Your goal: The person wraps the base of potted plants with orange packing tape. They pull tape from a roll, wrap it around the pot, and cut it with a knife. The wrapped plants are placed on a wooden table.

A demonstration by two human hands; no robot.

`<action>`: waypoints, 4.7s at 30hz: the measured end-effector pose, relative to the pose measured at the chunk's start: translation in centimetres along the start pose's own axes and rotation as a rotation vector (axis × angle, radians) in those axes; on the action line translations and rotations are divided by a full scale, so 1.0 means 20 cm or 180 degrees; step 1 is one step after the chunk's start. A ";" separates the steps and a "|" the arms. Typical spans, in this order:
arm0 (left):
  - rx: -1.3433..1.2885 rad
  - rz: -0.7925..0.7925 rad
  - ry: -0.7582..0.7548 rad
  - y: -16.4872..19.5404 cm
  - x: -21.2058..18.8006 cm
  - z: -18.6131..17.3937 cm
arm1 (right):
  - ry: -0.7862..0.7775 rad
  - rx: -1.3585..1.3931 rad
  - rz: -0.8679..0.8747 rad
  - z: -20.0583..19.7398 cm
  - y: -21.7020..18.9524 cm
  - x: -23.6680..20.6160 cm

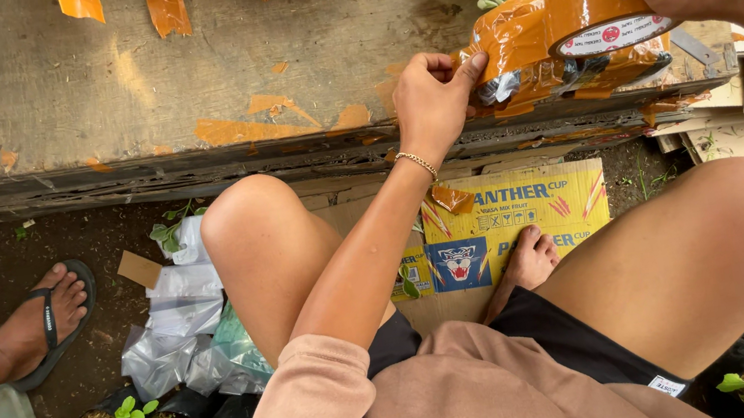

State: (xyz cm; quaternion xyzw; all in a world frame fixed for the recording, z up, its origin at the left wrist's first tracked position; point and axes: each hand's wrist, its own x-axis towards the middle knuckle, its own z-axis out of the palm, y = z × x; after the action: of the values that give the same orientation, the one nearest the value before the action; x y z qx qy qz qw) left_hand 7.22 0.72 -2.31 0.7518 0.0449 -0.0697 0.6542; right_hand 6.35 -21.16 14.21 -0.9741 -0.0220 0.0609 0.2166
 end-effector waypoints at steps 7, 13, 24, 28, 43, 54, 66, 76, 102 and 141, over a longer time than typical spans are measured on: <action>0.0129 -0.0307 -0.0495 0.07 0.01 -0.03 | -0.0112 -0.0339 -0.0218 -0.02 0.03 0.01; 0.0444 -0.0371 -0.0578 0.15 0.00 -0.07 | -0.0236 -0.0018 -0.0046 -0.03 -0.01 0.00; 0.0567 -0.0262 -0.0355 0.17 -0.05 -0.04 | -0.0066 -0.0152 -0.0323 -0.02 0.03 0.00; 0.0683 -0.0209 -0.0353 0.17 -0.05 -0.03 | 0.0018 -0.0163 -0.0322 -0.01 0.04 0.00; -0.0431 0.0742 -0.0862 0.05 -0.23 0.20 | -0.0008 -0.0332 -0.0234 0.01 0.07 0.02; 0.0124 -0.0127 -0.1121 0.05 -0.07 0.14 | 0.0030 -0.0296 -0.0391 0.01 0.07 0.02; 0.0858 0.2863 -0.1229 0.26 -0.03 0.13 | 0.0231 0.0636 -0.0122 0.01 0.19 -0.05; 0.0638 0.2745 -0.1337 0.31 0.09 0.23 | 0.0429 0.2088 -0.1002 0.18 0.59 -0.01; 0.0661 0.2478 -0.1678 0.33 0.11 0.24 | 0.0052 0.0991 0.0560 -0.14 0.69 -0.04; 0.2132 0.3149 -0.1441 0.33 0.15 0.38 | -0.0583 0.0771 0.0562 -0.09 0.89 -0.04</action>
State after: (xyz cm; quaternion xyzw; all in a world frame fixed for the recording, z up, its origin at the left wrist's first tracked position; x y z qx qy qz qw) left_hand 10.95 -7.87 2.58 0.8141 -0.4710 0.0732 0.3319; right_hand 6.06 -38.14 8.34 -0.9294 0.0515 0.1704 0.3233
